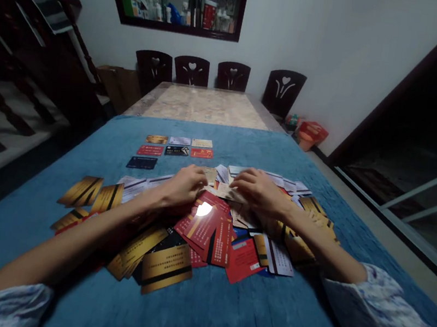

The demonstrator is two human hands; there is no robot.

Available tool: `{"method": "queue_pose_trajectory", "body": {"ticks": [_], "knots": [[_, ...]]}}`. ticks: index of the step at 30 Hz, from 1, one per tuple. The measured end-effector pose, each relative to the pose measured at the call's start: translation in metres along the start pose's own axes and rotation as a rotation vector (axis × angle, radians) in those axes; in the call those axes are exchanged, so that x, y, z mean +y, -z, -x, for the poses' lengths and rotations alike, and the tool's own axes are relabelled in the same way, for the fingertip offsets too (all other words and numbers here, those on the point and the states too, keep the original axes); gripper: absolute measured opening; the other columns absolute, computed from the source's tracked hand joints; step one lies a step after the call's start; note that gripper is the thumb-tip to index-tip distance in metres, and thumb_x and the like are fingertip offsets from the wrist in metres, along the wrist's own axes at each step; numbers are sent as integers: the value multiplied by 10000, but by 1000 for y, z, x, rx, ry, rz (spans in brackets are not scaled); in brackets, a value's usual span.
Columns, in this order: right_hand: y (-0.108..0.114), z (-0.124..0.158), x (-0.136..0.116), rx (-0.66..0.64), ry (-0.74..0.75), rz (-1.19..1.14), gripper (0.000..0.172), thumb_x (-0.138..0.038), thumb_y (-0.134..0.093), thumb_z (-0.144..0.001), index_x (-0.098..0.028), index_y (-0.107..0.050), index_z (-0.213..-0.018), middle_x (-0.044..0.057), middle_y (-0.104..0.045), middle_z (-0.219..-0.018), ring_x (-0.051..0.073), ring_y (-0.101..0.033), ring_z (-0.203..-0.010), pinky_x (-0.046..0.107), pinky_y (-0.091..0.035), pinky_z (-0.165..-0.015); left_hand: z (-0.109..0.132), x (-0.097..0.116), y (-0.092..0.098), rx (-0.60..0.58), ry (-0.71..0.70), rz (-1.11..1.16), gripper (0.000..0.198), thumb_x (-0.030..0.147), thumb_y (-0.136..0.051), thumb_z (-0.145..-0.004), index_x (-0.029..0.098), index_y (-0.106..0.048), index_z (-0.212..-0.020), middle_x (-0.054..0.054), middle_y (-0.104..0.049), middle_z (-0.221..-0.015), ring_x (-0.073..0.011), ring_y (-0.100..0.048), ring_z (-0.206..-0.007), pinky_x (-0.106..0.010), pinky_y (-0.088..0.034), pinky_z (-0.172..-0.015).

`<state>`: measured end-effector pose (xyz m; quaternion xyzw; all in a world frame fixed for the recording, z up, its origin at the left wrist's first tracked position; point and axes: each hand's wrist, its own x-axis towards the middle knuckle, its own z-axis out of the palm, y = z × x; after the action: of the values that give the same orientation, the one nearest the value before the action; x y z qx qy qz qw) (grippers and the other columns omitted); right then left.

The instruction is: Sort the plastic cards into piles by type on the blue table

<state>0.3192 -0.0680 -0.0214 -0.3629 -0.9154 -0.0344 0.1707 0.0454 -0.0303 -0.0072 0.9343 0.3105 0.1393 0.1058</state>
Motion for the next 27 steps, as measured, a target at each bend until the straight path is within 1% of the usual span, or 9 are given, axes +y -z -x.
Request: {"method": "queue_pose_trajectory", "body": {"ticks": [2, 5, 7, 9, 12, 18, 22, 25, 27], "knots": [[-9, -13, -11, -10, 48, -29, 290, -247, -487, -994, -223, -708, -1180, 122, -705, -1133, 267, -528, -1094, 408, -380, -881, 15, -1, -6, 1, 11, -16, 243, 183, -494, -939, 160, -735, -962, -120, -706, -1062, -246, -623, -1030, -414, -516, -956], [-25, -27, -22, -26, 52, -45, 307, -312, -477, -1013, -213, -692, -1207, 129, -687, -1170, 263, -520, -1084, 398, -378, -870, 32, 8, -20, 47, 2, -61, 331, 283, -471, -986, 167, -670, -1224, -146, -651, -1302, -277, -576, -1217, -485, -463, -1061], [-32, -31, -24, -53, 46, -47, 331, -327, -448, -1032, -201, -664, -1248, 135, -671, -1199, 254, -517, -1075, 388, -379, -860, 39, 19, -29, 23, -25, -91, 426, 355, -445, -1007, 156, -594, -1353, -165, -590, -1417, -306, -501, -1337, -545, -395, -1127], [-35, -30, -24, -86, 44, -48, 330, -335, -427, -1046, -182, -660, -1224, 137, -665, -1176, 240, -522, -1044, 371, -376, -845, 46, 30, -35, -2, -34, -126, 493, 393, -401, -1022, 141, -539, -1423, -182, -525, -1495, -336, -418, -1418, -580, -355, -1150], [-32, -25, -21, -111, 20, -20, 310, -339, -427, -1048, -162, -676, -1099, 128, -668, -1071, 231, -524, -989, 352, -354, -808, 52, 45, -40, -29, -58, -155, 527, 392, -392, -1021, 103, -513, -1445, -219, -488, -1520, -357, -403, -1427, -579, -369, -1137], [-24, -17, -9, -161, -50, 60, 192, -214, -499, -949, -179, -674, -1017, 109, -670, -1015, 237, -526, -953, 347, -311, -777, 44, 61, -53, 15, -104, -122, 462, 332, -368, -1029, 124, -540, -1404, -215, -553, -1423, -333, -484, -1336, -565, -429, -1091], [-19, -18, -6, -219, -100, 88, 224, -177, -539, -867, -191, -677, -1043, 95, -681, -998, 244, -545, -961, 351, -306, -788, 33, 71, -63, -13, -178, -110, 461, 323, -367, -1033, 110, -509, -1416, -209, -550, -1422, -321, -488, -1331, -526, -434, -1099], [-16, -17, -3, -237, -130, 87, 261, -160, -541, -847, -199, -685, -1061, 93, -687, -995, 251, -555, -971, 355, -311, -795, 26, 79, -61, -56, -216, -118, 472, 326, -368, -1038, 73, -493, -1417, -222, -551, -1426, -323, -499, -1317, -501, -435, -1091], [-13, -15, 0, -229, -139, 69, 276, -150, -549, -833, -203, -690, -1064, 95, -687, -1009, 254, -557, -984, 354, -321, -795, 22, 79, -52, -69, -223, -111, 466, 321, -390, -1032, 62, -503, -1402, -224, -555, -1423, -320, -505, -1309, -491, -433, -1085]]}}
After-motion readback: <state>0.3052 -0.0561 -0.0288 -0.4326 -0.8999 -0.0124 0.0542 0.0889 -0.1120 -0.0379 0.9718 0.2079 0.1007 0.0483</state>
